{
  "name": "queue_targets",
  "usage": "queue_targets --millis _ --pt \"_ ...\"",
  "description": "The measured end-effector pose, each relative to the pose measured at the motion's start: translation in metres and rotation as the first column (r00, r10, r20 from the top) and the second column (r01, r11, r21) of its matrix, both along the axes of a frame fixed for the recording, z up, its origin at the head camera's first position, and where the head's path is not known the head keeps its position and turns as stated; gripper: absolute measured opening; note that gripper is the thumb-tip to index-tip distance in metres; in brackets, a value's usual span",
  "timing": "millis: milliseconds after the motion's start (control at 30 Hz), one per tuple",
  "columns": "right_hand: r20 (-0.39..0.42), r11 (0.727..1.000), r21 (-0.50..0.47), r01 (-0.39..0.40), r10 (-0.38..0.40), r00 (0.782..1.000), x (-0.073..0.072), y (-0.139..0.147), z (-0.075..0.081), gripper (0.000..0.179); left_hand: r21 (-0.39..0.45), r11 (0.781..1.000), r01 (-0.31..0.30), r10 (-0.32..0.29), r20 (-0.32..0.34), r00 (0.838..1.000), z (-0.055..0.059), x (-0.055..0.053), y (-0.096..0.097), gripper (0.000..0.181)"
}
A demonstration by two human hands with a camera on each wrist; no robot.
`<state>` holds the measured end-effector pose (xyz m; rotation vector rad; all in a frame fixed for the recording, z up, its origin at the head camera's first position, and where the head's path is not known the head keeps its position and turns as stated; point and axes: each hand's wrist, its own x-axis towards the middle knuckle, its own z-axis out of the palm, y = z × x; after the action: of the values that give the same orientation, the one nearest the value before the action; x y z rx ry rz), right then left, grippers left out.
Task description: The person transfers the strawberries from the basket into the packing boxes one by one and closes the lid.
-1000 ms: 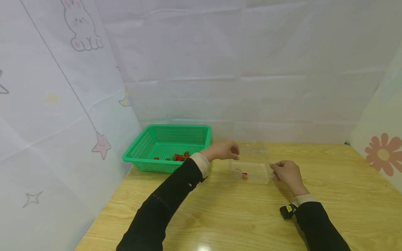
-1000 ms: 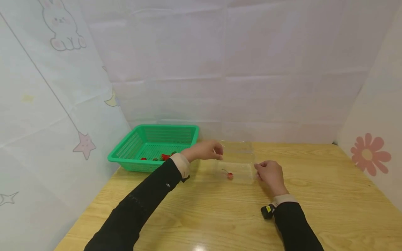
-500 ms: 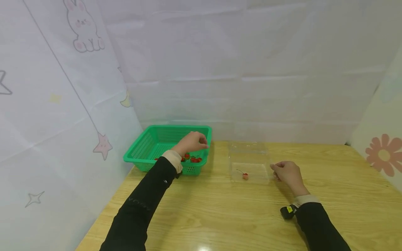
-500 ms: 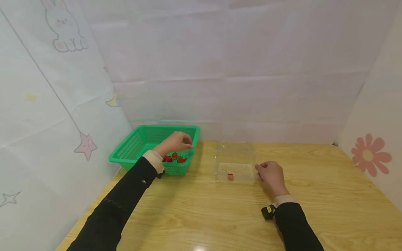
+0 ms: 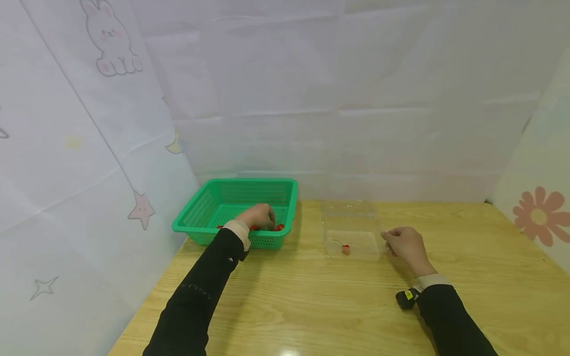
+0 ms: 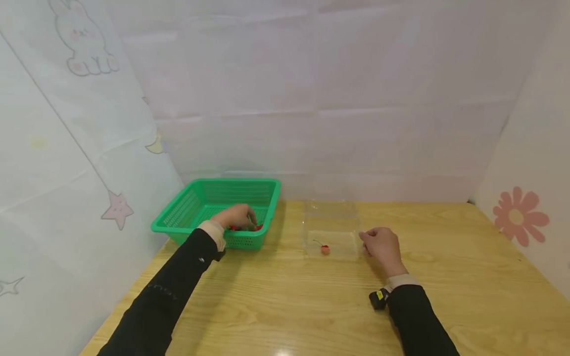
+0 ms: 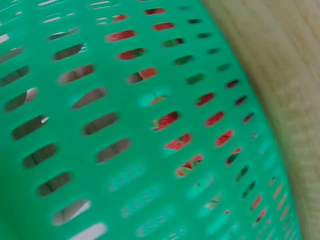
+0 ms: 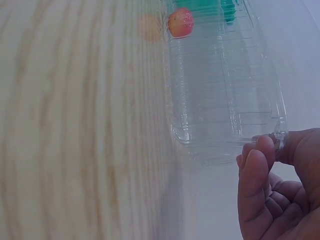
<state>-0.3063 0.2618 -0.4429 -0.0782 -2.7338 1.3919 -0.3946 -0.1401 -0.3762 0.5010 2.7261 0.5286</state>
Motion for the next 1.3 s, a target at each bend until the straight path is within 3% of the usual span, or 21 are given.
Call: queue_targets --millis 267,433,1300 --pt "0.002 1.0 0.023 -0.003 0.003 1.0 0.0 0.001 0.001 0.038 -0.035 0.999 -0.009 0.007 -0.052 0.999 -0.014 -0.002 0.003 0.018" --pt "0.004 1.0 0.004 0.004 -0.004 1.0 0.004 0.0 -0.001 0.041 -0.039 0.999 -0.002 0.0 -0.049 0.999 -0.02 -0.004 0.004 0.02" --pt "0.012 1.0 0.012 0.003 -0.003 1.0 -0.003 0.001 0.0 0.038 -0.084 0.992 0.095 -0.097 -0.025 0.995 -0.025 -0.017 0.007 0.025"
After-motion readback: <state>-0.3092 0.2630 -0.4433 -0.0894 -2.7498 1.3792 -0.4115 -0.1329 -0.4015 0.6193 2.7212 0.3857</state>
